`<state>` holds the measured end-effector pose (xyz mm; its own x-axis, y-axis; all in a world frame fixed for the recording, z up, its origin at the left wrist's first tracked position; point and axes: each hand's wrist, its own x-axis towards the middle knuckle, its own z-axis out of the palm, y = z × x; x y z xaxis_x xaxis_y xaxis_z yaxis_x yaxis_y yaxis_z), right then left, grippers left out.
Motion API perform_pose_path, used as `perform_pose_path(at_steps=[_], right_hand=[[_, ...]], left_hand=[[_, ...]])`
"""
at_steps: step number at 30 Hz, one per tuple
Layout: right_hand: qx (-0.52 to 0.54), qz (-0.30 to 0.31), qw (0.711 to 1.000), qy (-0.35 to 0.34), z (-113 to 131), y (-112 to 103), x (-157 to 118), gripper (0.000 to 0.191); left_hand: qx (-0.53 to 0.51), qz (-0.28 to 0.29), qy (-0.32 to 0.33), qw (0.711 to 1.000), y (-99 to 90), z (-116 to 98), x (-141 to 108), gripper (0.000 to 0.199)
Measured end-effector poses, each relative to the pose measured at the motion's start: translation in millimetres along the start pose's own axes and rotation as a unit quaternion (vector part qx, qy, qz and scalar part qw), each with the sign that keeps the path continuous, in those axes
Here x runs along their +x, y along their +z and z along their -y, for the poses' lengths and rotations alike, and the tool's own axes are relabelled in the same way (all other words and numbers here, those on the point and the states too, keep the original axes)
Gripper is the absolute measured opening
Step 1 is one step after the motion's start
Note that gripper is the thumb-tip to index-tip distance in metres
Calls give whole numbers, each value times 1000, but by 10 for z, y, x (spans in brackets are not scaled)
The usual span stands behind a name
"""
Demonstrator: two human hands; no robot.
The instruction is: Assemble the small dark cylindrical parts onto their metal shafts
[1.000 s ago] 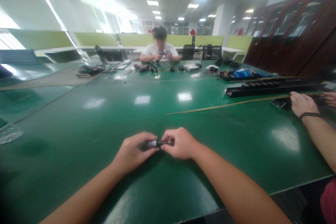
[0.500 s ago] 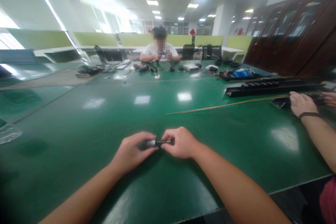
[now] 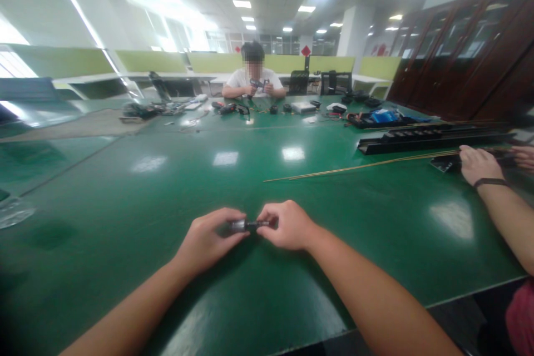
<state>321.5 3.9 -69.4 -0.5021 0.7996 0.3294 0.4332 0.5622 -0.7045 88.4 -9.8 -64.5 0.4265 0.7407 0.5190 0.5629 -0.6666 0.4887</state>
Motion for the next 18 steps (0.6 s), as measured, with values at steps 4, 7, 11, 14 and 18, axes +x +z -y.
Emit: perform_pose_path(at_steps=[4,7,11,14,18], right_hand=[[7,-1,1000,9,-5,6,-1,12],[6,-3,1000,16,-7,5,0,12],[2,-6,1000,19,-11,3,-1,11],[1,-10,1000,16,-16,6,-1,11],[-1,-17,1000,15,-16,11,0,11]], left_hand=[[-2,5,-2,1000,0,-4,3,20],[-3,2,-2,1000,4,0,4,20],[-1,-3,-2,1000,4,0,4,21],[2,-4,-2,1000,-4,-4,4,21],[3,-3,-1,1000,-21,4,1,21]])
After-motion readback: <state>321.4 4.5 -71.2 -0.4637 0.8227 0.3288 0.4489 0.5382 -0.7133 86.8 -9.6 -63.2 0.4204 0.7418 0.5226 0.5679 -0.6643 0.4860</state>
